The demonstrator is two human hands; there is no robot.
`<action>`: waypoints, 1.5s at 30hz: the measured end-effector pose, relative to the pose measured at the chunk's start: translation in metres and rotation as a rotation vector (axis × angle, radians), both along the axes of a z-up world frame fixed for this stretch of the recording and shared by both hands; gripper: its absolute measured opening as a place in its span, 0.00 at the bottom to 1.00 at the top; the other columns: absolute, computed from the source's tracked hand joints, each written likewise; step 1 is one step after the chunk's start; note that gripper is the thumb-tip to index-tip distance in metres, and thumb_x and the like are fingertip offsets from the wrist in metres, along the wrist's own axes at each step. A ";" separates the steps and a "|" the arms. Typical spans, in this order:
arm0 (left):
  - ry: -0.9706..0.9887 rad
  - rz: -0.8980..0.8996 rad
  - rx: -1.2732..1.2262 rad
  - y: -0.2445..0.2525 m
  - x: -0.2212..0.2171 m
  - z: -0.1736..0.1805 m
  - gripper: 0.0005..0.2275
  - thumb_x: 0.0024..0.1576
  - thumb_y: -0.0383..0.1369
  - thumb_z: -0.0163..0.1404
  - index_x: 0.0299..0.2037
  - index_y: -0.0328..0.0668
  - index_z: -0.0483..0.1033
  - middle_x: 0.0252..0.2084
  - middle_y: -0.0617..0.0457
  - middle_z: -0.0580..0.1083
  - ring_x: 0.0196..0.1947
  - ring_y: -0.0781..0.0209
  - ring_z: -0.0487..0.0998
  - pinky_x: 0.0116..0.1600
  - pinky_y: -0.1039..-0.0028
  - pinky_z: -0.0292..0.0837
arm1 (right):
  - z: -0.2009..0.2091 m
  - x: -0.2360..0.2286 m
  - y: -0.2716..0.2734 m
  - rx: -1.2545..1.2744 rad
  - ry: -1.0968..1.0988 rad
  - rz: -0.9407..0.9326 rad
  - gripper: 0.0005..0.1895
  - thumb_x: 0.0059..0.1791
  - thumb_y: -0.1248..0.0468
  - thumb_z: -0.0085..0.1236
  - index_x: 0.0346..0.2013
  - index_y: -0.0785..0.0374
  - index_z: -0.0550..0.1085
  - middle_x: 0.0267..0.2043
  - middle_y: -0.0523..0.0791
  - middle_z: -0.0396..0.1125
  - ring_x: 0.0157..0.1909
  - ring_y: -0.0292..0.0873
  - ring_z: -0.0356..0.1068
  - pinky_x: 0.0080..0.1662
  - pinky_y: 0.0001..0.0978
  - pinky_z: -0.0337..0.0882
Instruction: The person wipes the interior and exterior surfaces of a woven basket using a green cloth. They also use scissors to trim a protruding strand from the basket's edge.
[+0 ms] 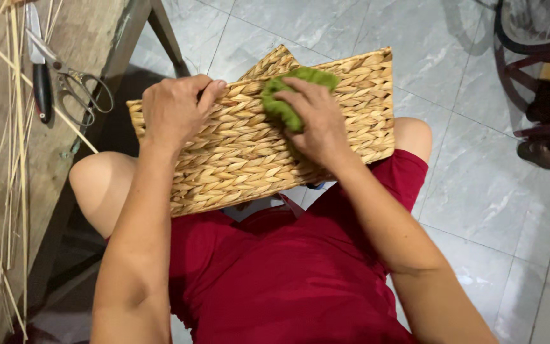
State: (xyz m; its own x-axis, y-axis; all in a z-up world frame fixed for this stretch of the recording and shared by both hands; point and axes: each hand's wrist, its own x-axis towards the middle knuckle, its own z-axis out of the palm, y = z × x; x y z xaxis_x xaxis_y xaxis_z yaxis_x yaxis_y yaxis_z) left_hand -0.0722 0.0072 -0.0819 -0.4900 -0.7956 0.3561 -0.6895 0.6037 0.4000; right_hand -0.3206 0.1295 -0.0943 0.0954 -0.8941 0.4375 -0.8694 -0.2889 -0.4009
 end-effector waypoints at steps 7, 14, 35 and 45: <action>0.052 -0.012 -0.032 0.002 0.003 -0.004 0.15 0.66 0.48 0.56 0.34 0.50 0.85 0.24 0.48 0.76 0.23 0.46 0.76 0.30 0.62 0.70 | 0.004 -0.095 0.025 -0.006 0.064 -0.363 0.29 0.40 0.75 0.69 0.56 0.59 0.74 0.64 0.49 0.65 0.65 0.57 0.62 0.66 0.45 0.66; 0.032 0.001 -0.085 0.002 0.003 -0.006 0.13 0.66 0.47 0.58 0.34 0.51 0.85 0.25 0.50 0.76 0.23 0.48 0.76 0.30 0.64 0.70 | -0.009 -0.053 0.026 -0.007 -0.027 -0.372 0.32 0.40 0.73 0.68 0.59 0.59 0.71 0.66 0.52 0.62 0.67 0.58 0.61 0.66 0.48 0.65; 0.100 -0.044 -0.100 0.004 0.004 -0.002 0.08 0.65 0.41 0.59 0.37 0.50 0.86 0.27 0.51 0.78 0.24 0.51 0.77 0.32 0.66 0.70 | 0.001 0.010 0.067 0.171 -0.089 -0.184 0.30 0.39 0.71 0.69 0.55 0.58 0.74 0.62 0.51 0.64 0.63 0.57 0.62 0.62 0.47 0.67; 0.124 -0.093 -0.118 0.002 0.010 -0.009 0.09 0.67 0.41 0.59 0.39 0.49 0.86 0.30 0.51 0.78 0.26 0.51 0.78 0.33 0.67 0.71 | 0.011 -0.065 0.089 0.156 0.211 -0.380 0.27 0.40 0.75 0.65 0.53 0.57 0.78 0.61 0.48 0.67 0.61 0.55 0.65 0.59 0.47 0.69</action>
